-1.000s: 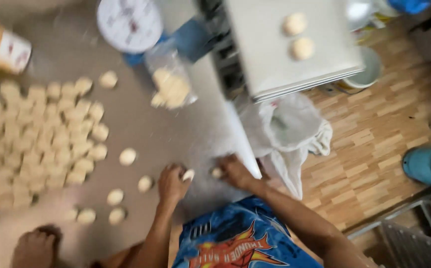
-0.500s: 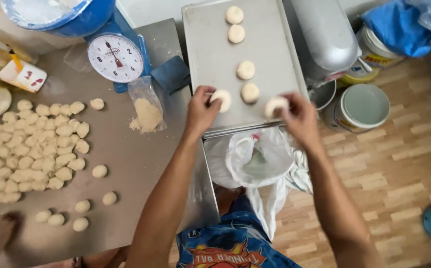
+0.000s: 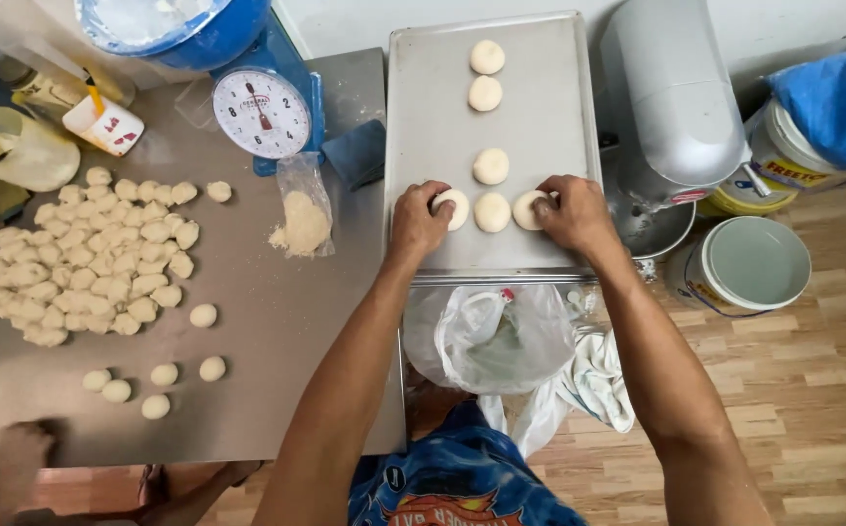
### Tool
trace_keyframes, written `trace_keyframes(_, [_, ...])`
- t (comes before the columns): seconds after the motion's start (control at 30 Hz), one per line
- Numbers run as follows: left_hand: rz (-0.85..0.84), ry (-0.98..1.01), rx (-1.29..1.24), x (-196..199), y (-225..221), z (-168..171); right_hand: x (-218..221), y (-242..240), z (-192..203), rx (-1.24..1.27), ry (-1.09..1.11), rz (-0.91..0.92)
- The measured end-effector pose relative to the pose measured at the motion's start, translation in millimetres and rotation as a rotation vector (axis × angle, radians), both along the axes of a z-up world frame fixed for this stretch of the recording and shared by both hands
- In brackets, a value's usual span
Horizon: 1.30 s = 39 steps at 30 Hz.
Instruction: Dividing dough into small portions, rolling them into balls by hand, and arranging them on baking trays which are then placed in a rack.
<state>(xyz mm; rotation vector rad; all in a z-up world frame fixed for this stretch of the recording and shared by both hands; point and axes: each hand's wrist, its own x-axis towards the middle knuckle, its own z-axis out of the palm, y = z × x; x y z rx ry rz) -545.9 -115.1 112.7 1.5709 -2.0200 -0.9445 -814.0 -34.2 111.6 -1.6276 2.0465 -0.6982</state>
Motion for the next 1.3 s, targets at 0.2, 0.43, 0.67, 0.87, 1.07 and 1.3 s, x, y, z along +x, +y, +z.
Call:
trace_keyframes(0.2, [-0.051,0.062,-0.197,0.3,30.8,44.7,16.3,21.0,28.3,-0.175,0.029,-0.018])
trace_keyframes(0.43, [-0.269,0.011,-0.673,-5.4,84.8,44.1,54.8,74.7,53.3,-0.563,0.669,0.13])
trace_keyframes(0.67, [-0.374,-0.144,-0.616,-6.1,83.1,0.4,63.9,79.8,18.3,-0.418,0.733,0.031])
trace_keyframes(0.87, [-0.344,0.247,-0.557,35.9,82.3,20.9,89.1,84.9,31.1,-0.469,0.418,-0.024])
trace_keyframes(1.07, [-0.002,0.402,-0.518,189.2,158.2,-16.7,238.9,122.8,45.9,-0.476,-0.215,0.225])
trace_keyframes(1.3, [0.386,0.151,-0.326,407.0,226.2,-73.8,449.7,84.6,-104.1,0.052,-0.669,0.625])
